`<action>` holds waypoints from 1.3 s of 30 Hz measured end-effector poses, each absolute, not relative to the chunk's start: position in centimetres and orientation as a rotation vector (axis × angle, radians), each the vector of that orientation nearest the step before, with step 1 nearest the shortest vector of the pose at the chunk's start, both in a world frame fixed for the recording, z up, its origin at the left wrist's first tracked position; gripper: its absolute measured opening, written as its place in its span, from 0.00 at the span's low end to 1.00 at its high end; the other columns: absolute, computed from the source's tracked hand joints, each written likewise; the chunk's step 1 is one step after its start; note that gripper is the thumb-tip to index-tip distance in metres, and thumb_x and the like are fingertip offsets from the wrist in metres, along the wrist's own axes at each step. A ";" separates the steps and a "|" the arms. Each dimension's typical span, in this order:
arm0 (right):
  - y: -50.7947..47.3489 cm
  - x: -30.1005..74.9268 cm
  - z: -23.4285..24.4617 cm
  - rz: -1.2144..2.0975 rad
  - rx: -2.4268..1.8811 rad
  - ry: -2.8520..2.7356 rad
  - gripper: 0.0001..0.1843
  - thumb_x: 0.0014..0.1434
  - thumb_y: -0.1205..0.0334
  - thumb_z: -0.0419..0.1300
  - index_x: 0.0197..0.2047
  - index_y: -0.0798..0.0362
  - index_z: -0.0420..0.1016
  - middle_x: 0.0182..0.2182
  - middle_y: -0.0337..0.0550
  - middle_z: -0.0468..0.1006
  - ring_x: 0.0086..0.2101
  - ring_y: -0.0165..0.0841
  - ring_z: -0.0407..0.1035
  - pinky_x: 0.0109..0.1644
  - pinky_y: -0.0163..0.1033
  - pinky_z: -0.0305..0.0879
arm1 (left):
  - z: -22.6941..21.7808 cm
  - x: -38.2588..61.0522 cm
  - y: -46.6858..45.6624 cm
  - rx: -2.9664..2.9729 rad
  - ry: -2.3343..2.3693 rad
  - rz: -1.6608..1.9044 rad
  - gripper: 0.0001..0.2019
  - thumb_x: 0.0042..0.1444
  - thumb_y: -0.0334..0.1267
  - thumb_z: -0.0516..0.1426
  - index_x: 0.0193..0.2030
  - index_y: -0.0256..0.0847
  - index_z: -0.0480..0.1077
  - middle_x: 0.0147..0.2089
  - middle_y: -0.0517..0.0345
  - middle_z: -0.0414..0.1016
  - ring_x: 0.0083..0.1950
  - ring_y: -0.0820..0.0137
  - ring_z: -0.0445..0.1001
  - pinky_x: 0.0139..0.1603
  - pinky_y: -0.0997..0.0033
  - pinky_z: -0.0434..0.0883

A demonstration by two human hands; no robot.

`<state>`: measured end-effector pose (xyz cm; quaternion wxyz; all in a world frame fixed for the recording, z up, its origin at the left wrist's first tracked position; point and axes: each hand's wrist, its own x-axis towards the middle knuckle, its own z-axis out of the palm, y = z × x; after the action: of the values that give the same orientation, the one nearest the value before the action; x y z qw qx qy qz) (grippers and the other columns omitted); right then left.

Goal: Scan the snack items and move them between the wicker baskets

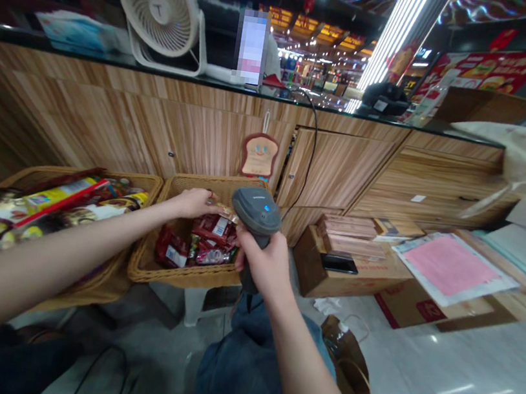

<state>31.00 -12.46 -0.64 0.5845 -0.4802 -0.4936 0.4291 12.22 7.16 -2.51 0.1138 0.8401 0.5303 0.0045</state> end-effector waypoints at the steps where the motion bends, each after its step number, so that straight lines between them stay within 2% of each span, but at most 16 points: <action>1: -12.5 30.7 -0.5 0.994 -1.123 -1.164 0.19 0.60 0.47 0.67 0.28 0.53 0.73 0.13 0.36 0.72 0.14 0.29 0.66 0.20 0.32 0.63 | -2.1 11.4 6.5 2.313 1.539 0.137 0.29 0.65 0.61 0.54 0.55 0.38 0.78 0.56 0.41 0.82 0.57 0.51 0.80 0.57 0.56 0.72; 3: -12.6 30.0 -0.4 0.978 -1.122 -1.195 0.19 0.61 0.47 0.66 0.28 0.53 0.73 0.13 0.36 0.72 0.14 0.29 0.66 0.21 0.32 0.63 | -1.5 9.9 5.1 1.842 1.402 0.456 0.30 0.65 0.63 0.53 0.53 0.38 0.78 0.52 0.43 0.84 0.50 0.57 0.82 0.50 0.61 0.75; 6: -12.6 28.8 -0.3 0.953 -1.147 -1.243 0.19 0.61 0.47 0.65 0.27 0.53 0.74 0.13 0.37 0.73 0.14 0.30 0.66 0.23 0.33 0.65 | -0.9 8.4 2.9 1.160 1.053 0.774 0.28 0.65 0.63 0.55 0.47 0.37 0.77 0.45 0.43 0.85 0.41 0.63 0.83 0.47 0.63 0.78; 10: -12.6 27.3 -0.2 0.939 -1.194 -1.287 0.17 0.59 0.48 0.65 0.26 0.51 0.72 0.12 0.36 0.72 0.14 0.30 0.66 0.23 0.34 0.66 | -0.3 7.8 1.5 0.902 0.828 0.929 0.25 0.73 0.55 0.47 0.44 0.35 0.76 0.37 0.46 0.84 0.35 0.67 0.82 0.41 0.67 0.79; 14: -12.6 26.6 0.0 0.918 -1.224 -1.314 0.15 0.58 0.50 0.65 0.27 0.49 0.71 0.12 0.35 0.72 0.14 0.31 0.67 0.23 0.34 0.67 | -0.2 7.5 1.7 0.866 0.830 1.005 0.24 0.75 0.51 0.45 0.43 0.36 0.75 0.33 0.48 0.83 0.30 0.69 0.80 0.34 0.72 0.77; 19: -12.5 26.7 0.1 0.908 -1.285 -1.335 0.16 0.58 0.49 0.65 0.27 0.49 0.70 0.11 0.35 0.72 0.13 0.32 0.68 0.21 0.33 0.66 | -0.4 7.3 2.2 0.874 0.833 1.060 0.24 0.74 0.53 0.45 0.46 0.36 0.74 0.33 0.47 0.83 0.27 0.70 0.79 0.31 0.73 0.76; 23: -12.4 26.9 -0.1 0.855 -1.315 -1.359 0.19 0.61 0.46 0.64 0.26 0.49 0.70 0.11 0.36 0.72 0.13 0.32 0.68 0.23 0.34 0.67 | -0.1 7.3 2.0 0.875 0.849 1.092 0.23 0.72 0.55 0.49 0.44 0.36 0.72 0.32 0.48 0.83 0.26 0.70 0.79 0.32 0.73 0.76; 29: -12.3 26.8 -0.3 0.826 -1.338 -1.356 0.20 0.60 0.46 0.64 0.25 0.49 0.69 0.11 0.37 0.73 0.14 0.32 0.68 0.24 0.34 0.67 | -0.1 7.2 1.9 0.891 0.833 1.090 0.24 0.73 0.55 0.47 0.45 0.36 0.74 0.33 0.48 0.83 0.28 0.70 0.79 0.32 0.73 0.75; 32: -12.3 26.6 -0.2 0.834 -1.327 -1.348 0.20 0.59 0.45 0.64 0.24 0.49 0.69 0.11 0.37 0.72 0.13 0.32 0.68 0.23 0.34 0.66 | 0.1 7.0 2.0 0.948 0.856 1.132 0.25 0.70 0.58 0.51 0.43 0.36 0.74 0.33 0.48 0.83 0.27 0.70 0.79 0.33 0.72 0.76; 36: -12.4 26.6 0.0 0.801 -1.303 -1.364 0.20 0.60 0.46 0.64 0.24 0.49 0.70 0.11 0.37 0.72 0.13 0.32 0.67 0.24 0.35 0.66 | 1.6 5.3 1.6 1.140 0.978 1.244 0.27 0.65 0.63 0.55 0.42 0.35 0.75 0.35 0.48 0.83 0.29 0.70 0.79 0.33 0.72 0.75; 39: -12.6 26.6 0.0 0.759 -1.285 -1.380 0.19 0.59 0.47 0.64 0.24 0.49 0.69 0.12 0.37 0.72 0.14 0.32 0.67 0.25 0.35 0.67 | 3.2 2.0 1.0 1.397 1.198 1.327 0.28 0.65 0.64 0.54 0.41 0.36 0.76 0.37 0.49 0.83 0.32 0.69 0.79 0.36 0.70 0.76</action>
<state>26.60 -12.56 0.01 0.5265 -0.5373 -0.5773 0.3174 2.05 0.95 3.19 0.4227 0.5581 0.4784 0.5301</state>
